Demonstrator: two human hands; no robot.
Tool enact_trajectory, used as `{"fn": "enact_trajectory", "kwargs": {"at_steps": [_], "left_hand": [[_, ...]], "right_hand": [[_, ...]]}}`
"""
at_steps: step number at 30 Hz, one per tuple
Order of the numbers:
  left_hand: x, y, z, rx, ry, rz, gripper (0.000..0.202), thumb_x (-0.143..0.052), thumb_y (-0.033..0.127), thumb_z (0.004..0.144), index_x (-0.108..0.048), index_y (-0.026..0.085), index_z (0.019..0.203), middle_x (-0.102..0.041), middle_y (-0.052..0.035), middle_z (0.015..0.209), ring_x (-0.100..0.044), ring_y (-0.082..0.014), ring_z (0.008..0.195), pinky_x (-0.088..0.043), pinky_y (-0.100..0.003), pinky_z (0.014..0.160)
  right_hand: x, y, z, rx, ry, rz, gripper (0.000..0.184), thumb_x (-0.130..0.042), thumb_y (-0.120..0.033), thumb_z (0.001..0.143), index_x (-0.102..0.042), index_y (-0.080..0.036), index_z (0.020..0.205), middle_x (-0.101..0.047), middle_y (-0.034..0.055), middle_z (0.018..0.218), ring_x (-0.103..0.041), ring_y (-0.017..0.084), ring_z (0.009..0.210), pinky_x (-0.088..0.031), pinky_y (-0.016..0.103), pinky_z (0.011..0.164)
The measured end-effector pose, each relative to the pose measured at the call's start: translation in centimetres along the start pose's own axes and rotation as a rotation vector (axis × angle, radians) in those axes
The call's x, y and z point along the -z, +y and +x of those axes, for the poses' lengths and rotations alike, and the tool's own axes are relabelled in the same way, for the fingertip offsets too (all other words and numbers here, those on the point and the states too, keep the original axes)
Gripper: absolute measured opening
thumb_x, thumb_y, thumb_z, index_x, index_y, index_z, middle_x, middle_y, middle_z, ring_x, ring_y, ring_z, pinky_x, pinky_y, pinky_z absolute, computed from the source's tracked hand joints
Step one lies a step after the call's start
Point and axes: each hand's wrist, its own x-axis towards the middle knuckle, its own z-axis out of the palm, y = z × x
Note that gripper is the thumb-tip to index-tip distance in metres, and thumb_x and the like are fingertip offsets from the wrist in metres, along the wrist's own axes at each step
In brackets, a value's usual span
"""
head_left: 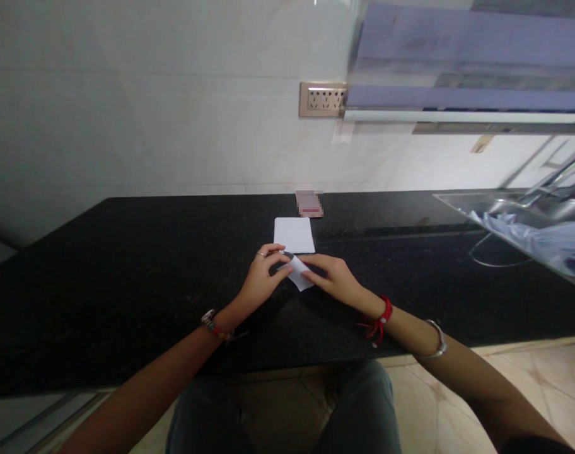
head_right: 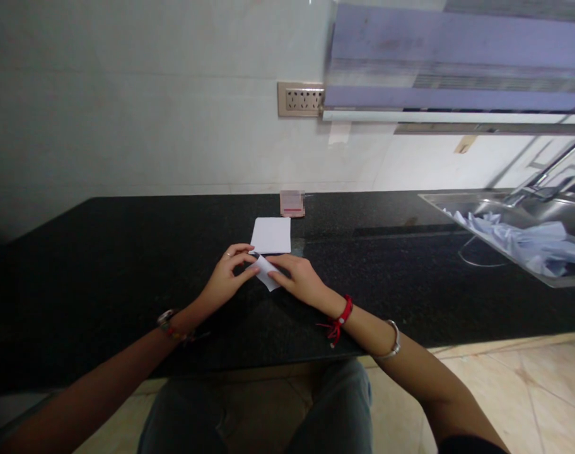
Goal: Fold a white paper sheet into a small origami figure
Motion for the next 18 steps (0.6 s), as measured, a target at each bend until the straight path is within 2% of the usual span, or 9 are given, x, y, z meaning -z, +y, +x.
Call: {"fn": "enact_trajectory", "kwargs": {"at_steps": [3, 6, 10, 13, 18], "left_hand": [[-0.1, -0.4, 0.1, 0.062, -0.002, -0.064, 0.017, -0.059, 0.02, 0.07, -0.054, 0.017, 0.086, -0.054, -0.0063, 0.102, -0.051, -0.0194, 0.097, -0.043, -0.032, 0.076], [-0.1, -0.8, 0.1, 0.162, -0.031, -0.162, 0.027, -0.062, 0.023, 0.069, -0.05, 0.016, 0.091, -0.059, -0.0046, 0.088, -0.057, -0.0165, 0.082, -0.044, -0.028, 0.068], [0.1, -0.8, 0.1, 0.198, -0.105, -0.205, 0.018, -0.059, 0.027, 0.07, -0.056, 0.015, 0.083, -0.061, -0.0022, 0.076, -0.058, -0.0141, 0.071, -0.045, -0.026, 0.064], [0.3, -0.7, 0.1, 0.207, -0.122, -0.205, 0.016, -0.058, 0.029, 0.07, -0.058, 0.015, 0.077, -0.062, -0.0013, 0.071, -0.058, -0.0134, 0.067, -0.045, -0.026, 0.062], [0.3, -1.0, 0.2, 0.293, -0.187, -0.36, 0.017, -0.059, 0.029, 0.068, -0.057, 0.014, 0.075, -0.061, -0.0008, 0.067, -0.058, -0.0127, 0.062, -0.046, -0.025, 0.061]], "right_hand": [[-0.1, 0.0, 0.0, -0.071, 0.003, 0.065, 0.027, -0.049, -0.024, 0.081, -0.06, -0.019, 0.105, -0.064, 0.0057, 0.103, -0.059, 0.017, 0.091, -0.045, 0.031, 0.082], [-0.2, 0.3, 0.1, -0.158, 0.032, 0.132, 0.026, -0.05, -0.024, 0.079, -0.062, -0.017, 0.101, -0.066, 0.0056, 0.094, -0.061, 0.016, 0.08, -0.047, 0.028, 0.073], [-0.4, 1.1, 0.1, -0.246, 0.053, 0.168, 0.024, -0.052, -0.024, 0.077, -0.064, -0.015, 0.096, -0.068, 0.0047, 0.084, -0.06, 0.015, 0.07, -0.046, 0.026, 0.064], [-0.5, 1.6, 0.1, -0.262, 0.034, 0.194, 0.024, -0.051, -0.024, 0.077, -0.064, -0.015, 0.095, -0.067, 0.005, 0.083, -0.059, 0.014, 0.07, -0.046, 0.025, 0.064], [-0.6, 1.9, 0.1, -0.29, 0.008, 0.26, 0.025, -0.052, -0.023, 0.076, -0.063, -0.013, 0.096, -0.067, 0.0065, 0.083, -0.059, 0.015, 0.07, -0.045, 0.026, 0.064]]}}
